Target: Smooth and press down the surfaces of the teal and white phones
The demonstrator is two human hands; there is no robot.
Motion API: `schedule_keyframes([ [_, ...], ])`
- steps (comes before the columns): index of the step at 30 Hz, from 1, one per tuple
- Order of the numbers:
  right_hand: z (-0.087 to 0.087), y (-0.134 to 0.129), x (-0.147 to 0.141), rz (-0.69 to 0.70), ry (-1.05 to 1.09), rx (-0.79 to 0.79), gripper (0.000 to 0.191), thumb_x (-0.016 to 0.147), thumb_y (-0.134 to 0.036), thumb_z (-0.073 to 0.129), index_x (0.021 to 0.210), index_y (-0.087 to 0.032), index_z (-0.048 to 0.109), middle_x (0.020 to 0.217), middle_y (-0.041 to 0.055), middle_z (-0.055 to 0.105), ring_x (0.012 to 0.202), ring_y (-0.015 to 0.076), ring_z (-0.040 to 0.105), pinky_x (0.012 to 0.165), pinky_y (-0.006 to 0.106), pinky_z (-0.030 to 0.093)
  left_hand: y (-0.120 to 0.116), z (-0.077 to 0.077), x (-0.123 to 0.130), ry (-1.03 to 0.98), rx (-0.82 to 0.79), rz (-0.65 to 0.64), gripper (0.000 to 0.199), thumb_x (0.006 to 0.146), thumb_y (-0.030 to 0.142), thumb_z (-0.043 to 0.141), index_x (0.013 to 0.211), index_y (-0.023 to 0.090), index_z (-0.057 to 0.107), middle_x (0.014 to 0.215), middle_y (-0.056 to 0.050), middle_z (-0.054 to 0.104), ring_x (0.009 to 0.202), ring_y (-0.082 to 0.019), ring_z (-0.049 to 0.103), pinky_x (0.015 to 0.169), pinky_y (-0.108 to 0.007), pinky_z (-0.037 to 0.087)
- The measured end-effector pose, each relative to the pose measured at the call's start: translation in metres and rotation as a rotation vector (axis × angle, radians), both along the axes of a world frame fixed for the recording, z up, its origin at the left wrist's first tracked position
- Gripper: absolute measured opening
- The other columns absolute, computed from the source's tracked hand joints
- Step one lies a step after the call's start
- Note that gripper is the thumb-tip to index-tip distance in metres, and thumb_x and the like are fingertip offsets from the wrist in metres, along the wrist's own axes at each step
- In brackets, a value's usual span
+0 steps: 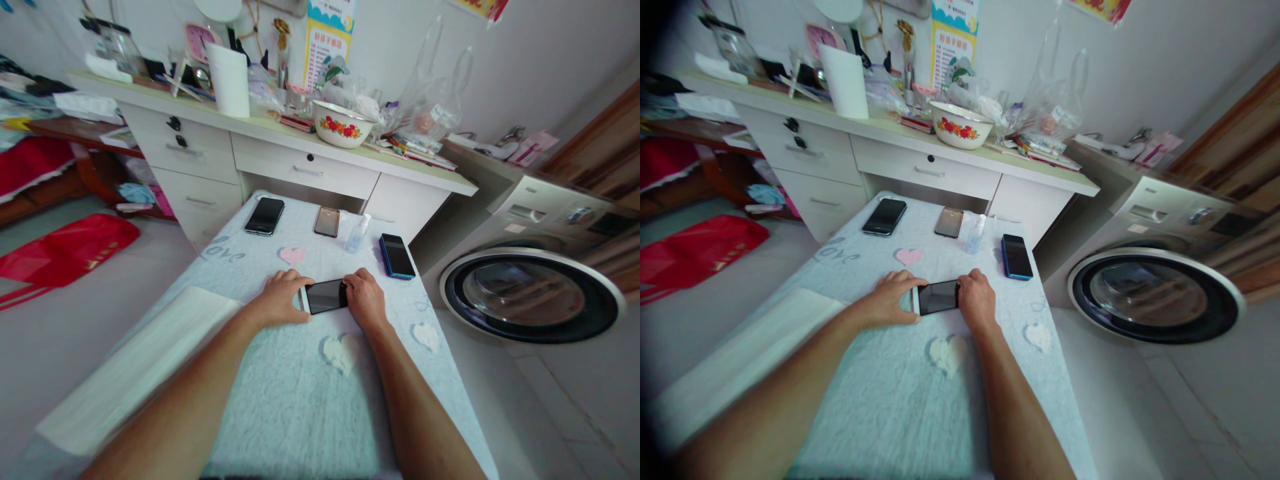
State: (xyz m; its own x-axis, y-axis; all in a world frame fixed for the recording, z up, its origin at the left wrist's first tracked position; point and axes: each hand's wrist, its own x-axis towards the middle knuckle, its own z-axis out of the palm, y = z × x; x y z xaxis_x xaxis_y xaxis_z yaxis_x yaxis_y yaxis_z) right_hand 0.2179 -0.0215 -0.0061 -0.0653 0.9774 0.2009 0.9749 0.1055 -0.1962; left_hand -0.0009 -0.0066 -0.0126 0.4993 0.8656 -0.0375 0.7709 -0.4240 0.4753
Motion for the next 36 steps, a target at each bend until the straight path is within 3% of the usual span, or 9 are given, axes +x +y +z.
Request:
schedule_keyframes([
  [7, 0.0004, 0.0003, 0.0043, -0.049, -0.004, -0.003, 0.027, 0.093, -0.020, 0.042, 0.097, -0.023, 0.069, 0.096, 0.0054, 0.058, 0.092, 0.0160, 0.053, 0.075, 0.023, 0.037, -0.0001, -0.0012, -0.0005, -0.013, 0.008, -0.003, 0.071, 0.060, 0.045, 0.069, 0.127, 0.031, 0.051, 0.118, -0.005, 0.051, 0.111, -0.027, 0.044, 0.094, -0.037, 0.036],
  [26, 0.0025, -0.0070, -0.0036, 0.122, 0.031, -0.033, 0.026, 0.093, -0.020, 0.043, 0.099, -0.022, 0.068, 0.095, 0.0042, 0.059, 0.089, 0.0138, 0.055, 0.076, 0.021, 0.037, -0.0019, 0.0045, 0.0012, 0.016, -0.007, 0.001, 0.071, 0.060, 0.045, 0.069, 0.128, 0.030, 0.050, 0.120, -0.005, 0.051, 0.112, -0.028, 0.044, 0.094, -0.037, 0.036],
  [36, 0.0040, -0.0091, 0.0039, 0.030, 0.037, -0.035, 0.025, 0.091, -0.020, 0.044, 0.096, -0.023, 0.069, 0.094, 0.0038, 0.058, 0.087, 0.0142, 0.055, 0.074, 0.022, 0.037, 0.0004, 0.0003, 0.0006, 0.002, -0.005, 0.004, 0.073, 0.060, 0.047, 0.069, 0.128, 0.030, 0.051, 0.120, -0.005, 0.051, 0.113, -0.028, 0.043, 0.095, -0.037, 0.035],
])
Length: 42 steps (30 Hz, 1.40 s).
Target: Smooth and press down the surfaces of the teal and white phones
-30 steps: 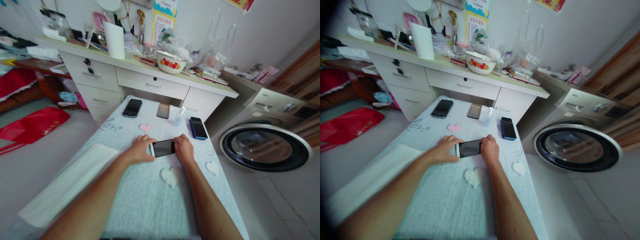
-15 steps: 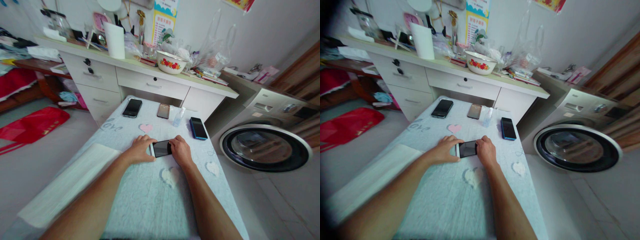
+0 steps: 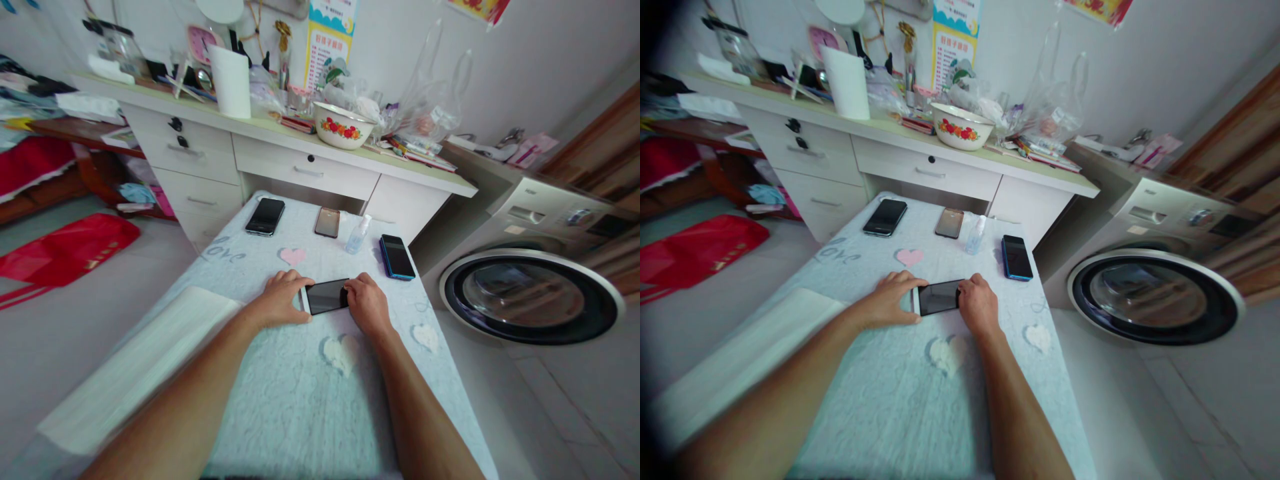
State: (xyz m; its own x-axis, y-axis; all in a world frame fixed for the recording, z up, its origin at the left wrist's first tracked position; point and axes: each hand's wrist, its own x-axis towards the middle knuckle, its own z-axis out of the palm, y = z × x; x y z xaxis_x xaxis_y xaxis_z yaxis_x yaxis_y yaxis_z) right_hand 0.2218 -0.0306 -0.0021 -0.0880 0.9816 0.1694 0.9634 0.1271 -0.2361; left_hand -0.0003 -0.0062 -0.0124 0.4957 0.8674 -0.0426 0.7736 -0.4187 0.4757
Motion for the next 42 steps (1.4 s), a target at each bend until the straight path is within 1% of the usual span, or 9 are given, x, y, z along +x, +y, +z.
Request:
schedule_keyframes([
  [5, -0.0009, -0.0002, -0.0023, 0.039, 0.017, -0.012, 0.025, 0.091, -0.019, 0.045, 0.096, -0.022, 0.069, 0.094, 0.0039, 0.059, 0.086, 0.0137, 0.056, 0.076, 0.022, 0.037, 0.0001, -0.0008, -0.0002, 0.000, 0.007, -0.005, 0.072, 0.060, 0.047, 0.069, 0.128, 0.031, 0.050, 0.120, -0.005, 0.051, 0.113, -0.028, 0.043, 0.095, -0.037, 0.035],
  [12, -0.0001, -0.0022, -0.0058, 0.092, 0.010, -0.003, 0.024, 0.090, -0.019, 0.046, 0.095, -0.023, 0.069, 0.092, 0.0030, 0.059, 0.084, 0.0133, 0.056, 0.073, 0.021, 0.038, -0.0011, 0.0022, 0.0003, 0.021, 0.005, -0.006, 0.072, 0.061, 0.047, 0.068, 0.129, 0.030, 0.050, 0.119, -0.005, 0.050, 0.113, -0.028, 0.043, 0.095, -0.037, 0.036],
  [22, 0.0009, -0.0018, -0.0024, -0.008, -0.020, -0.012, 0.024, 0.089, -0.018, 0.046, 0.096, -0.023, 0.068, 0.094, 0.0034, 0.059, 0.087, 0.0144, 0.055, 0.072, 0.023, 0.037, -0.0001, -0.0018, -0.0003, -0.005, 0.020, -0.009, 0.072, 0.060, 0.046, 0.070, 0.127, 0.030, 0.051, 0.120, -0.005, 0.051, 0.113, -0.028, 0.044, 0.096, -0.038, 0.035],
  [28, 0.0017, -0.0019, -0.0052, -0.011, -0.020, -0.038, 0.023, 0.088, -0.018, 0.046, 0.094, -0.022, 0.068, 0.094, 0.0038, 0.058, 0.087, 0.0147, 0.054, 0.073, 0.023, 0.036, 0.0002, -0.0024, -0.0006, -0.008, 0.013, 0.001, 0.072, 0.059, 0.046, 0.070, 0.127, 0.031, 0.051, 0.120, -0.005, 0.051, 0.113, -0.028, 0.044, 0.095, -0.038, 0.035],
  [37, 0.0041, -0.0035, -0.0085, 0.012, -0.028, -0.068, 0.023, 0.089, -0.018, 0.046, 0.096, -0.022, 0.068, 0.097, 0.0043, 0.059, 0.090, 0.0144, 0.055, 0.075, 0.022, 0.038, -0.0005, 0.0005, -0.0001, -0.004, 0.003, -0.002, 0.072, 0.060, 0.047, 0.070, 0.128, 0.031, 0.051, 0.120, -0.005, 0.051, 0.114, -0.029, 0.044, 0.096, -0.038, 0.035],
  [42, 0.0028, -0.0034, -0.0072, 0.023, -0.026, -0.053, 0.024, 0.089, -0.018, 0.045, 0.096, -0.023, 0.068, 0.097, 0.0043, 0.058, 0.090, 0.0148, 0.055, 0.075, 0.023, 0.037, -0.0001, -0.0009, -0.0007, -0.010, 0.009, -0.010, 0.072, 0.060, 0.047, 0.069, 0.128, 0.030, 0.051, 0.119, -0.005, 0.051, 0.113, -0.028, 0.044, 0.096, -0.038, 0.035],
])
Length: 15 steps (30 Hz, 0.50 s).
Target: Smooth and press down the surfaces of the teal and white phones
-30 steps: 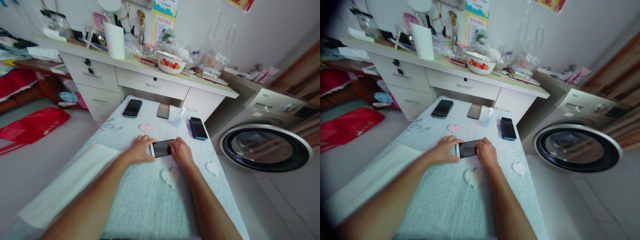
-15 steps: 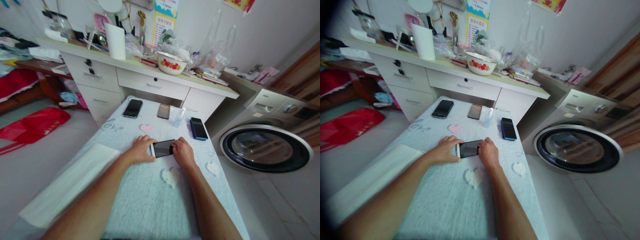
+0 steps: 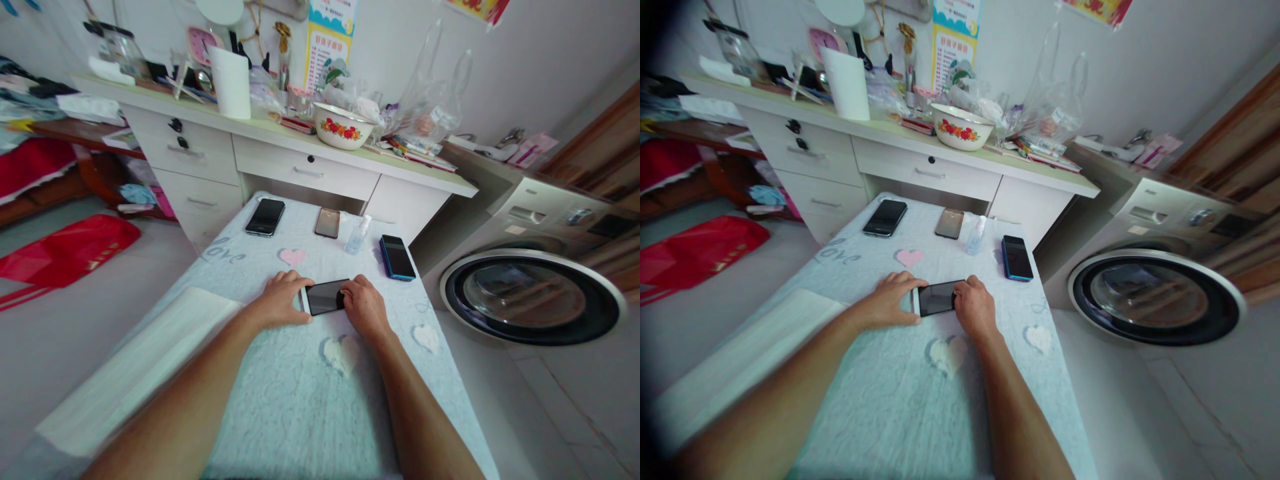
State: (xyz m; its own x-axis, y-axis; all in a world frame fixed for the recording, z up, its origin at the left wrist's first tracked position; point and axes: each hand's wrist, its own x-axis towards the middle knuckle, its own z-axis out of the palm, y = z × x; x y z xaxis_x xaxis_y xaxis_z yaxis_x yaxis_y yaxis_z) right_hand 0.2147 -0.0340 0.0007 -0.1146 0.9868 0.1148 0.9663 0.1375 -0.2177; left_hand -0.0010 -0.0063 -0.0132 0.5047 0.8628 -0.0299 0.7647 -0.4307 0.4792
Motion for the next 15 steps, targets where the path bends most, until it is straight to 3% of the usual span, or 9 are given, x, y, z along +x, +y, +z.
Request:
schedule_keyframes([
  [15, -0.0016, -0.0004, -0.0021, 0.043, 0.030, 0.007, 0.023, 0.089, -0.016, 0.046, 0.095, -0.022, 0.068, 0.094, 0.0038, 0.059, 0.089, 0.0141, 0.055, 0.077, 0.021, 0.038, -0.0004, 0.0022, 0.0008, 0.025, -0.009, 0.008, 0.071, 0.061, 0.047, 0.069, 0.127, 0.030, 0.050, 0.120, -0.005, 0.051, 0.114, -0.029, 0.043, 0.096, -0.038, 0.035],
])
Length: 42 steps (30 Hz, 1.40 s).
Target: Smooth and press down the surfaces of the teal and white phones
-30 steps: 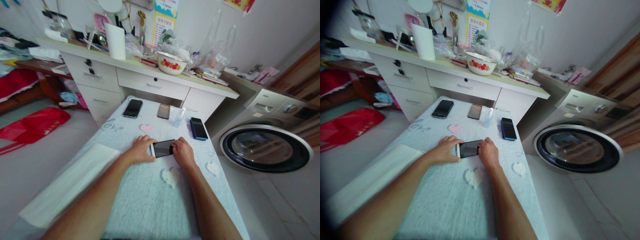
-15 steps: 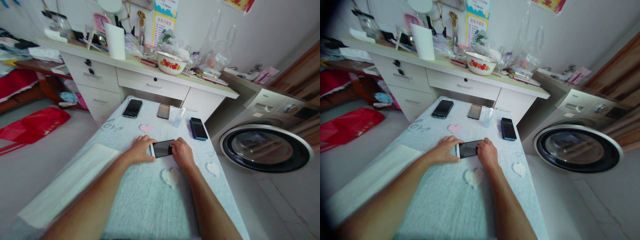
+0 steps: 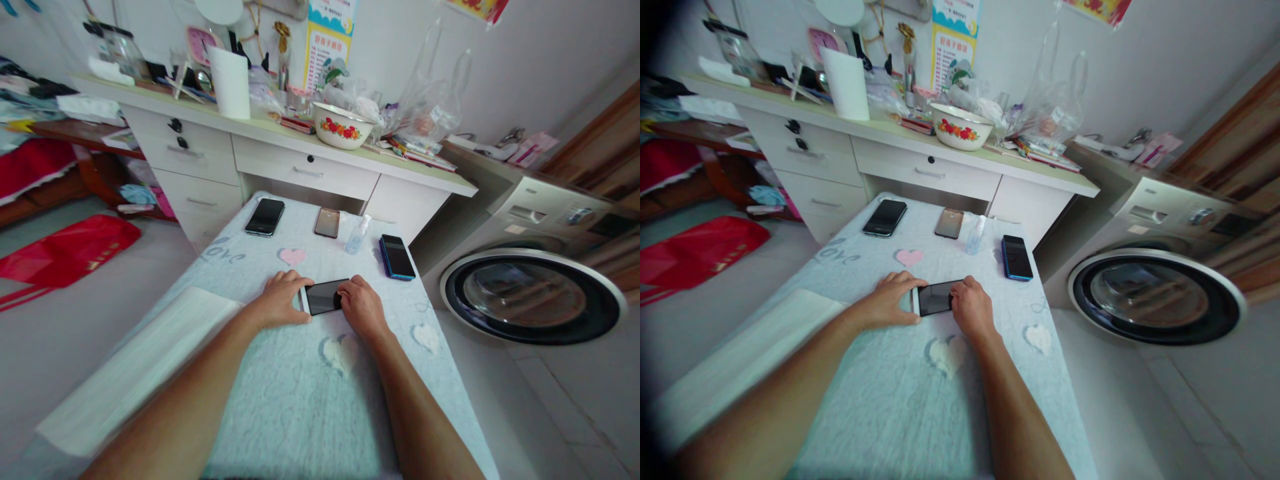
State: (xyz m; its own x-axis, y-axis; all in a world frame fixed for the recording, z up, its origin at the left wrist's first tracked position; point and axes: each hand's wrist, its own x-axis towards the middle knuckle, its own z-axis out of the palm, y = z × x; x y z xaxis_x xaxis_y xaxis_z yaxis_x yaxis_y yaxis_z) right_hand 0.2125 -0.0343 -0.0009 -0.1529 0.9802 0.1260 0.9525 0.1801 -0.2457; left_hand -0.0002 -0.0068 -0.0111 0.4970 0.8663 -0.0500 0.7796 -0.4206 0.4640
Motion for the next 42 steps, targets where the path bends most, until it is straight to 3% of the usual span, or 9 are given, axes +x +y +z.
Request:
schedule_keyframes([
  [42, 0.0003, -0.0001, 0.0012, -0.072, -0.029, 0.027, 0.023, 0.090, -0.019, 0.045, 0.095, -0.023, 0.067, 0.095, 0.0037, 0.058, 0.086, 0.0150, 0.055, 0.069, 0.024, 0.036, 0.0014, -0.0042, -0.0016, -0.029, 0.014, -0.012, 0.071, 0.060, 0.047, 0.069, 0.127, 0.030, 0.050, 0.119, -0.005, 0.051, 0.113, -0.028, 0.044, 0.095, -0.037, 0.035],
])
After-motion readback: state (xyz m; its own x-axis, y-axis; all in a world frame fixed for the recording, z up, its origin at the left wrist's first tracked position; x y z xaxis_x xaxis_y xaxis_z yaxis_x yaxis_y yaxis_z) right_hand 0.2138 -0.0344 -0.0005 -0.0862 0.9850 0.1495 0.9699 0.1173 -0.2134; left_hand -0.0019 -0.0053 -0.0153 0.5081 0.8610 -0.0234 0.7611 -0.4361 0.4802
